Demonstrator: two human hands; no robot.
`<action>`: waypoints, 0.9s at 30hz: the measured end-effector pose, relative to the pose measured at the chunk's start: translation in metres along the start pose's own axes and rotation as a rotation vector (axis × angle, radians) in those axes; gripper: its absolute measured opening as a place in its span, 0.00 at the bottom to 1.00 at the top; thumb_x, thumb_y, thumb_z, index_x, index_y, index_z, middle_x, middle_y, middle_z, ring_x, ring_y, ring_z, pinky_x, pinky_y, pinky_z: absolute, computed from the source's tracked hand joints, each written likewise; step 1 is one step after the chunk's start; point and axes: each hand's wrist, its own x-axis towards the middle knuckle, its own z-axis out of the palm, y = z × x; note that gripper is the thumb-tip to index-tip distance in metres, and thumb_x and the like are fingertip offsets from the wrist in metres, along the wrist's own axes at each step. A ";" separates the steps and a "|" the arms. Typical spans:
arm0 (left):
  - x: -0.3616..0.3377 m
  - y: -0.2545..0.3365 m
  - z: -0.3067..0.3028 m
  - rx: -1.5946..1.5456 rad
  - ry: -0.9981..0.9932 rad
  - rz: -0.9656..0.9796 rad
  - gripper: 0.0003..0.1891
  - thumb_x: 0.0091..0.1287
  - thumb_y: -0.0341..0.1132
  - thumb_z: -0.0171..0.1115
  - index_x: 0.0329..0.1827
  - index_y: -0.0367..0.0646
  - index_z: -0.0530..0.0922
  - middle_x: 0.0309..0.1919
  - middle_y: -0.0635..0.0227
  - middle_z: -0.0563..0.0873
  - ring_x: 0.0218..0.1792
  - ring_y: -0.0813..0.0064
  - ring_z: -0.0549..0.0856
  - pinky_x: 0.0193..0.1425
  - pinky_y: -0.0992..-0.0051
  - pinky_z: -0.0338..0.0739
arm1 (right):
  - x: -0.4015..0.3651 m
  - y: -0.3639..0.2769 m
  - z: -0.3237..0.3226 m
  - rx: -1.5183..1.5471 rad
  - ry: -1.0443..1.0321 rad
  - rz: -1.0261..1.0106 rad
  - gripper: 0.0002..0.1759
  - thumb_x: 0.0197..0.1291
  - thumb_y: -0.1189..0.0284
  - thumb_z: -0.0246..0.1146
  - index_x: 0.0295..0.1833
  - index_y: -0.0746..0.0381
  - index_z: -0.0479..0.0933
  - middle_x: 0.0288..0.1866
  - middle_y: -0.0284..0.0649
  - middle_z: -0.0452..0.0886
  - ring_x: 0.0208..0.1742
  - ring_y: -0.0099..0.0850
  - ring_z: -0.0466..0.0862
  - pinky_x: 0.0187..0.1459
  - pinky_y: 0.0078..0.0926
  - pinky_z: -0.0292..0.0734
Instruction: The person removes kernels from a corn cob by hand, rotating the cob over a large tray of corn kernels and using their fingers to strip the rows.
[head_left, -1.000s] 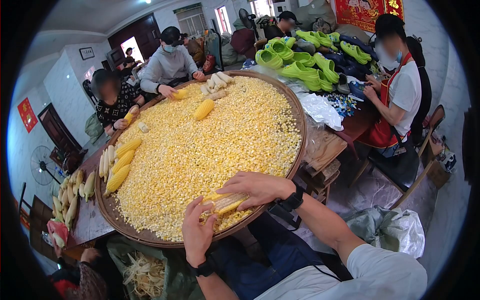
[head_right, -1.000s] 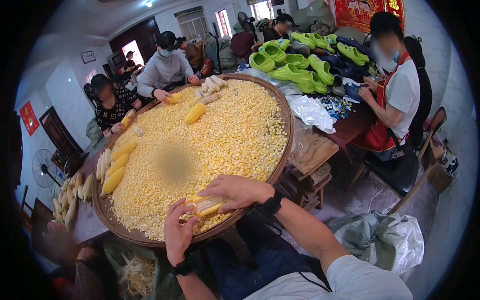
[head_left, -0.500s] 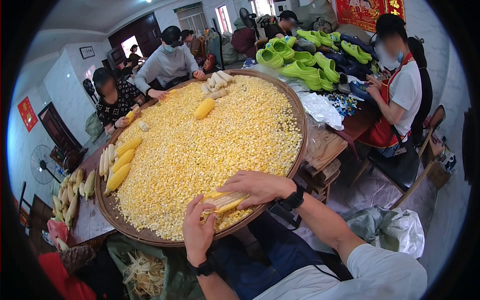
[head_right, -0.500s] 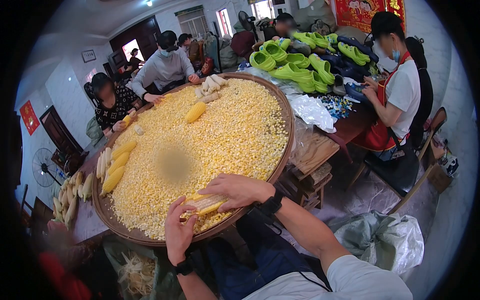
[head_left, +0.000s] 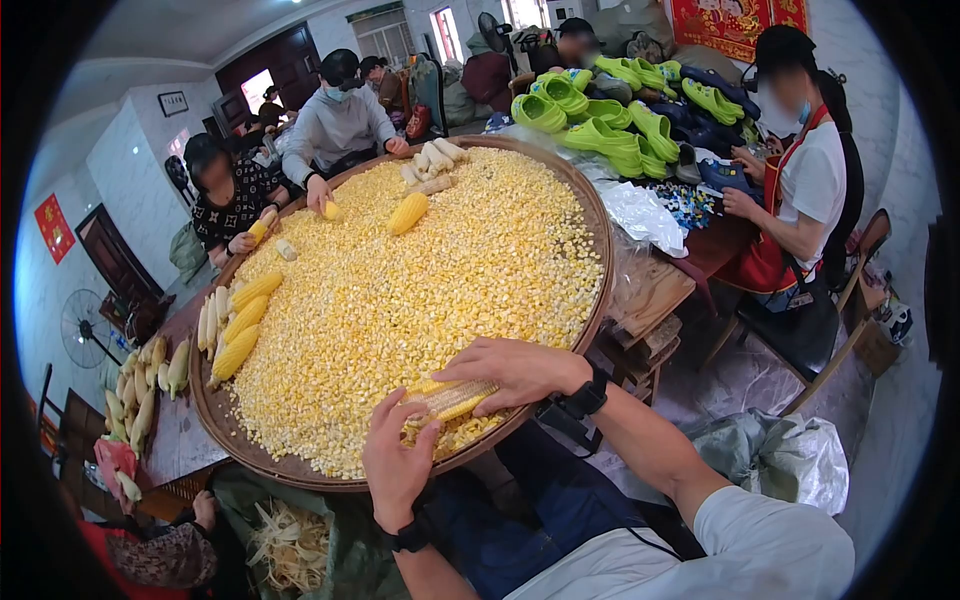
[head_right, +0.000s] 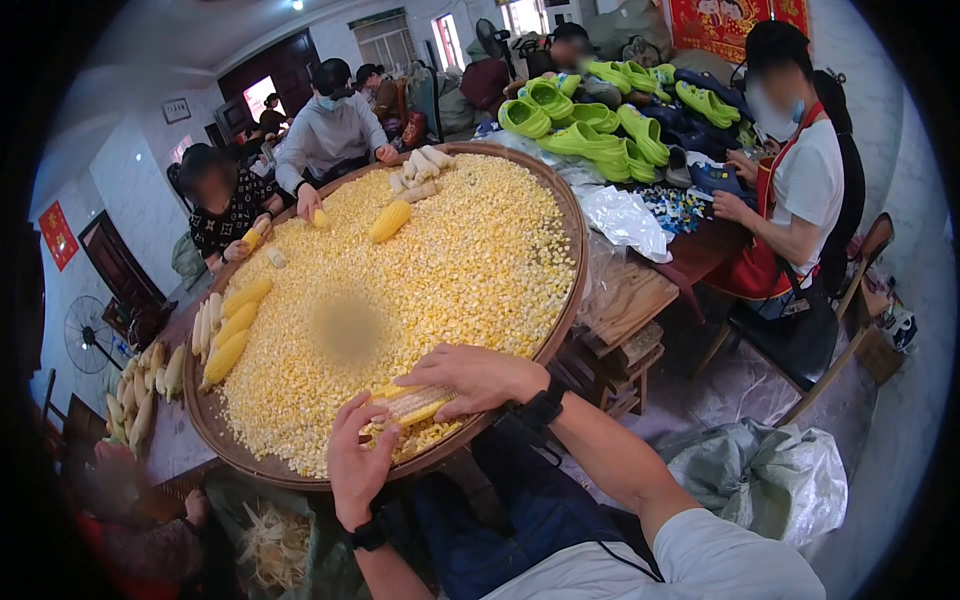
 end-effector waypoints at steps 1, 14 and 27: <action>0.000 0.001 0.000 0.021 0.003 0.033 0.13 0.70 0.35 0.84 0.56 0.46 0.97 0.77 0.56 0.88 0.70 0.50 0.91 0.71 0.57 0.87 | 0.000 0.001 0.000 0.002 -0.005 0.005 0.48 0.70 0.59 0.81 0.92 0.52 0.72 0.79 0.50 0.83 0.77 0.54 0.81 0.81 0.50 0.76; -0.001 0.000 -0.004 -0.045 -0.063 0.000 0.16 0.65 0.31 0.85 0.55 0.46 0.91 0.78 0.54 0.86 0.76 0.47 0.87 0.77 0.54 0.83 | 0.000 0.003 0.002 0.012 -0.008 0.001 0.48 0.70 0.60 0.81 0.93 0.55 0.71 0.78 0.50 0.83 0.77 0.54 0.80 0.81 0.49 0.75; 0.001 0.000 0.001 0.120 -0.111 -0.007 0.33 0.76 0.38 0.77 0.84 0.49 0.82 0.84 0.46 0.80 0.79 0.43 0.84 0.80 0.55 0.82 | 0.001 0.001 0.000 0.027 -0.004 -0.005 0.48 0.66 0.63 0.83 0.91 0.52 0.75 0.79 0.48 0.84 0.78 0.53 0.81 0.82 0.49 0.75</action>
